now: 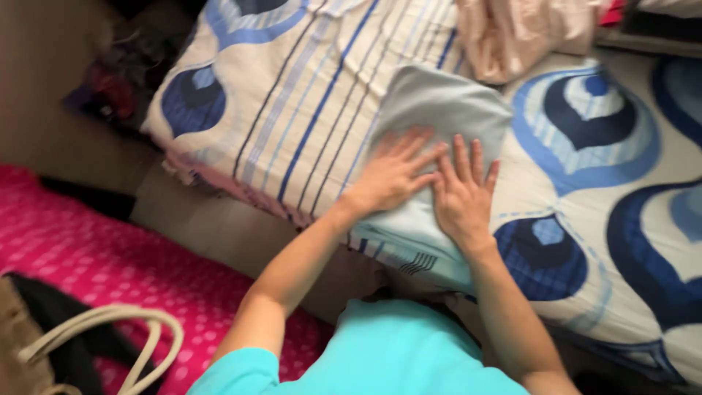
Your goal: Folding several items of clothing on a bed, including a hoodie and a button-down shirt.
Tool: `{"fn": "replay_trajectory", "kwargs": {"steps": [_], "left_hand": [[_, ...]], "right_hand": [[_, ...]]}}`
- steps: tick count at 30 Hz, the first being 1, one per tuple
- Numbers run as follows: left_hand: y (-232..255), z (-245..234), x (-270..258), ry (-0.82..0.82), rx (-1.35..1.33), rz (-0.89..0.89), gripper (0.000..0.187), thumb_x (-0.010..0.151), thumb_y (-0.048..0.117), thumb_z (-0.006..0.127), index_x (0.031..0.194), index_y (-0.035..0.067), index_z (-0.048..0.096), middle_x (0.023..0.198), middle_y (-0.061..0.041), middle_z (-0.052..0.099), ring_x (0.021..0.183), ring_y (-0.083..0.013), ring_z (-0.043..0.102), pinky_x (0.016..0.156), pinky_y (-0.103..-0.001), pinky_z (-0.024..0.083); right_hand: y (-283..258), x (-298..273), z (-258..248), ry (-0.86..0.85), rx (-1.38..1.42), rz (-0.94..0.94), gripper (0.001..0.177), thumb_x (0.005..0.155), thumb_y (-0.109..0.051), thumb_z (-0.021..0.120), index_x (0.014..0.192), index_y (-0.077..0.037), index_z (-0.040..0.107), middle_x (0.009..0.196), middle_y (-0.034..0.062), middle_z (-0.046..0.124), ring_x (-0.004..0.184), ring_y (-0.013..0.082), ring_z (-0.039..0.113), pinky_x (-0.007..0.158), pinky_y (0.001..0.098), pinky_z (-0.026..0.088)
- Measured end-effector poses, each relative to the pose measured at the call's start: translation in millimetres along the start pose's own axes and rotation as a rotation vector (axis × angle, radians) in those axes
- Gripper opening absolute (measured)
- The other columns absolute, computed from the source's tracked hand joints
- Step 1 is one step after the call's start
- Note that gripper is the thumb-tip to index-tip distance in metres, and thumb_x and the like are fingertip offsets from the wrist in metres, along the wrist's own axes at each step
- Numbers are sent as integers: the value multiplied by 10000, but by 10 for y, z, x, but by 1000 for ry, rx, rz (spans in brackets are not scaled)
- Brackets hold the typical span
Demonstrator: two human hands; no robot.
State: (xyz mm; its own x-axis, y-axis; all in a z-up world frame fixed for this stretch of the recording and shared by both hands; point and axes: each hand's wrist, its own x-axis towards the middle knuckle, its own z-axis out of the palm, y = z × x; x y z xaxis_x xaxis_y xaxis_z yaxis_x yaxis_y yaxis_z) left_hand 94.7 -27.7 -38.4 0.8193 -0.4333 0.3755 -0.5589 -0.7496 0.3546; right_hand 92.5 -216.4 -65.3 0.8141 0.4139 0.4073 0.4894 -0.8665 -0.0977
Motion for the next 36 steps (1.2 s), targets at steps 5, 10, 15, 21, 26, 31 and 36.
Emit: {"fn": "replay_trajectory", "kwargs": {"steps": [5, 10, 15, 21, 26, 31, 36], "left_hand": [[-388, 137, 135, -50, 57, -73, 677, 1001, 599, 492, 1582, 261, 412, 1700, -112, 258, 1577, -328, 206, 1265, -566, 134], [-527, -38, 530, 6, 198, -69, 726, 994, 651, 526, 1587, 252, 399, 1696, -125, 241, 1568, -362, 193, 1235, -594, 115], [-351, -47, 1273, -214, 234, 245, 813, 853, 197, 646, 1635, 200, 421, 1724, -105, 300, 1614, -273, 185, 1330, -523, 137], [279, 85, 2160, -944, 496, 561, 966, 644, 14, 814, 1500, 359, 528, 1499, 26, 553, 1396, -282, 473, 1096, -539, 416], [403, 120, 2461, -1227, 750, 451, 948, 577, 65, 920, 1408, 401, 611, 1311, 50, 705, 1181, -280, 682, 897, -538, 590], [145, -52, 2649, -1091, 604, 443, 742, 525, 197, 1002, 1215, 210, 728, 1159, -66, 744, 1044, -305, 705, 816, -483, 588], [511, -1033, 2489, -489, 538, 355, 587, 636, 329, 958, 1109, 60, 738, 1083, -157, 730, 1036, -379, 673, 804, -687, 491]], "right_hand": [[50, -134, -56, 5, 127, 137, 610, 1056, -370, 531, 1602, -127, 412, 1709, 136, 263, 1591, 359, 171, 1241, 618, 153], [34, -410, -118, 26, 402, 170, 703, 1040, -308, 579, 1624, -32, 303, 1713, 215, 186, 1585, 418, 114, 1257, 545, 165], [-46, -803, -273, 73, 1209, 572, 930, 876, -93, 735, 1622, -27, 185, 1696, 227, 214, 1552, 323, 261, 1230, 426, 251], [-217, -750, -458, 45, 1675, 880, 1123, 757, -14, 785, 1661, -110, 125, 1574, 210, 405, 1369, 282, 481, 1111, 385, 425], [-127, -617, -481, 26, 1579, 788, 1184, 725, 32, 786, 1658, -127, 75, 1588, 148, 377, 1383, 244, 468, 1121, 360, 402], [579, -567, -619, -72, 1545, 746, 1220, 674, 39, 787, 1654, -126, 79, 1533, 181, 473, 1328, 257, 535, 1106, 354, 417], [1258, -256, -1466, 16, 878, 425, 575, 868, -70, 757, 1427, -86, 621, 1198, 118, 746, 1049, 209, 734, 912, 326, 613]]}}
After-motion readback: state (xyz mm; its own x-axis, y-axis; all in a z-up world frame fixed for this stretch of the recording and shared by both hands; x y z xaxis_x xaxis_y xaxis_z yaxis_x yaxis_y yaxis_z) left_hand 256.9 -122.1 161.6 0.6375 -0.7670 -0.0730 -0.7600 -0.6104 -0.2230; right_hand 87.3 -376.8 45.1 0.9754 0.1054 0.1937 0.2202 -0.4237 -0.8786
